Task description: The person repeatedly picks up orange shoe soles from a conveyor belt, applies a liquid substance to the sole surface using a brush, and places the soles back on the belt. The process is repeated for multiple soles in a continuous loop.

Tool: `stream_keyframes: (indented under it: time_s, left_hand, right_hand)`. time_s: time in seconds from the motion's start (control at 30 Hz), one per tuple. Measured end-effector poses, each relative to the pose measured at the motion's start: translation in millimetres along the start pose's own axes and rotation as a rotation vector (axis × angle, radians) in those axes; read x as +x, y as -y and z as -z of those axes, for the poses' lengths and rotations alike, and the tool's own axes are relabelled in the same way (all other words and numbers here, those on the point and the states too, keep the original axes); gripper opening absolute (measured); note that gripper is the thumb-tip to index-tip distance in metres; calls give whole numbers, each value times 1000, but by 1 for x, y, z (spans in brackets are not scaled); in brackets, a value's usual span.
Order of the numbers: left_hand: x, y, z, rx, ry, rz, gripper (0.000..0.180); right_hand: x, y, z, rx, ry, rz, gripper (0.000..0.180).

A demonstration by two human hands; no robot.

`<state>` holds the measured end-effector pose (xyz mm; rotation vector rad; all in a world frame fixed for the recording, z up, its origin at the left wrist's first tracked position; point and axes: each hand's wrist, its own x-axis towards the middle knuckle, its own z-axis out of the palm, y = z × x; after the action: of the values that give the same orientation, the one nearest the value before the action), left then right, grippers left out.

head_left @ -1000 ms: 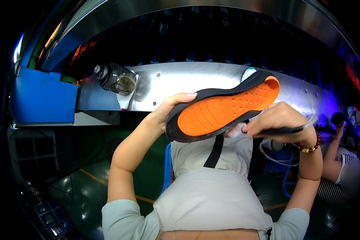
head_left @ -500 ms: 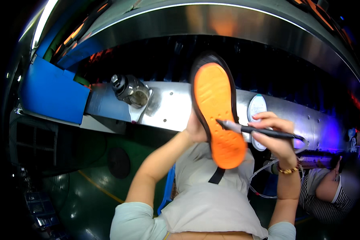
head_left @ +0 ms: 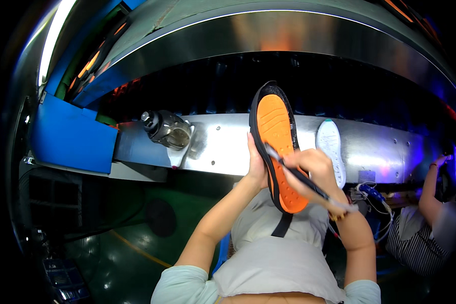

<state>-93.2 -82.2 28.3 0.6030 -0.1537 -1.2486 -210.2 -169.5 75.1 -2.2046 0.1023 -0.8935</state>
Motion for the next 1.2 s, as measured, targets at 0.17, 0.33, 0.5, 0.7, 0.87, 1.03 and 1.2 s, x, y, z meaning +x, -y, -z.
stream_keyframes:
  time_s: [0.17,0.33,0.5,0.7,0.87,1.03,1.2]
  left_hand:
    - [-13,-12,13,-21,31,16,85]
    - [-17,4,-26,-5,180,94,83]
    - [-15,-5,-25,-202,217,-51,77]
    - [-14,-14,-31,57,104,-245,76]
    - [-3,-29,-21,44,2,-423,82]
    - [-3,-36,-30,37,31,-493,81]
    - [-9,-47,-32,94,-2,-532,82]
  right_hand:
    - [-22,13,41,395,468,-185,10]
    - [30,-3,53,365,-129,-245,13]
    - [16,27,50,531,291,-53,14]
    - [7,10,47,493,170,-85,15]
    - [-6,24,57,699,290,-74,18]
    - [-14,24,56,469,254,-105,20]
    - [-23,12,67,688,206,-264,19]
